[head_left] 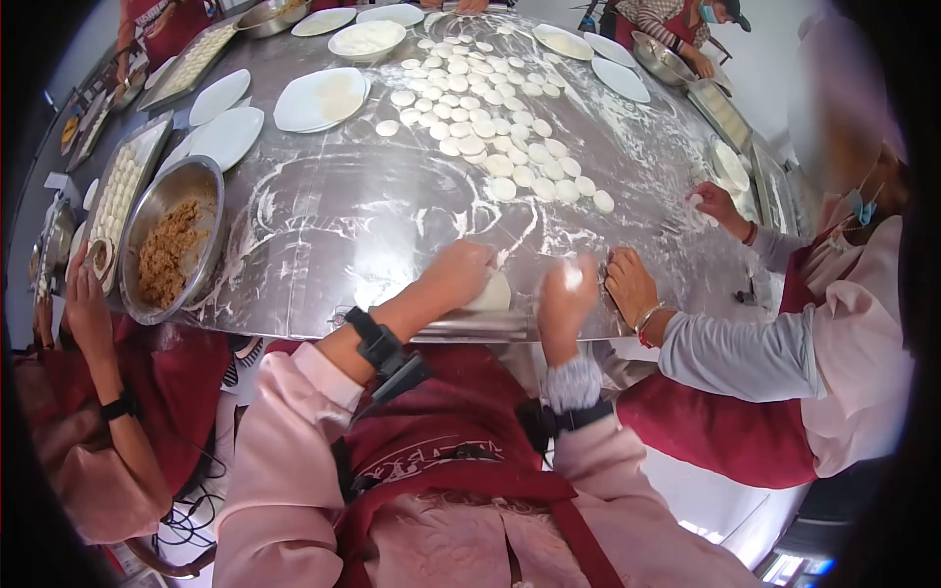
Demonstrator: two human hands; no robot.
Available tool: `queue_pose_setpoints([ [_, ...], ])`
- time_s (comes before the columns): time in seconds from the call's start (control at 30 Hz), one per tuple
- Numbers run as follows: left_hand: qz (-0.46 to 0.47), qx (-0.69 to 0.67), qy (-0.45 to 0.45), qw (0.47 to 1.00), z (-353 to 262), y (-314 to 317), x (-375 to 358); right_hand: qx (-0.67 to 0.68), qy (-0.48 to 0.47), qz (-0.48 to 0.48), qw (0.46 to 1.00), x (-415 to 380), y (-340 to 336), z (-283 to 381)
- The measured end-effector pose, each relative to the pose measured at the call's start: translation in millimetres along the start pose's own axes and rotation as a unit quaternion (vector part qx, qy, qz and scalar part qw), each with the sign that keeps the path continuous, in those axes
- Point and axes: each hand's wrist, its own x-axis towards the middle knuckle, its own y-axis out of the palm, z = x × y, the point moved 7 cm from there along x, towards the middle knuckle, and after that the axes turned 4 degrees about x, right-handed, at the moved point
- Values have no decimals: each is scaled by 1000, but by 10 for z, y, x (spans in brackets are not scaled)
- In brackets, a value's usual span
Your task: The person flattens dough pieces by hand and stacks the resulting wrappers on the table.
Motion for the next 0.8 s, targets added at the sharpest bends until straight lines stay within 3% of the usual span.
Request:
queue_pose_setpoints([
  [0.07, -38, -84, 1, 996, 110, -19, -86, 21, 17, -12, 1000, -59, -51, -44],
  [0.2, -34, -71, -9, 997, -92, -68, -67, -18, -5, 13, 1000, 312, 342, 225],
  [0.27, -108, -84, -26, 990, -103, -99, -15, -65, -124, -20, 990, 401, 471, 356],
  [0.33, -102, -83, -10, 991, -96, -111, 8, -38, -99, -4, 994, 302, 349, 335],
  [0.4, 11, 5, -13, 1000, -55, -10, -19, -14, 2, 6, 1000, 151, 125, 65],
  [0.53, -46, -58, -19, 997, 10, -43, -169, -26, -5, -16, 1000, -68, -52, -17],
  [0.63, -70, -81, -19, 994, -101, -58, -60, -23, -12, 1, 1000, 338, 356, 95],
  [0.73, -102, -63, -31, 992, -135, -92, -19, -56, -95, 4, 994, 412, 489, 306],
  [0.8, -56, -35, -19, 998, -92, -97, -49, -66, -79, 1, 995, 298, 309, 212],
])
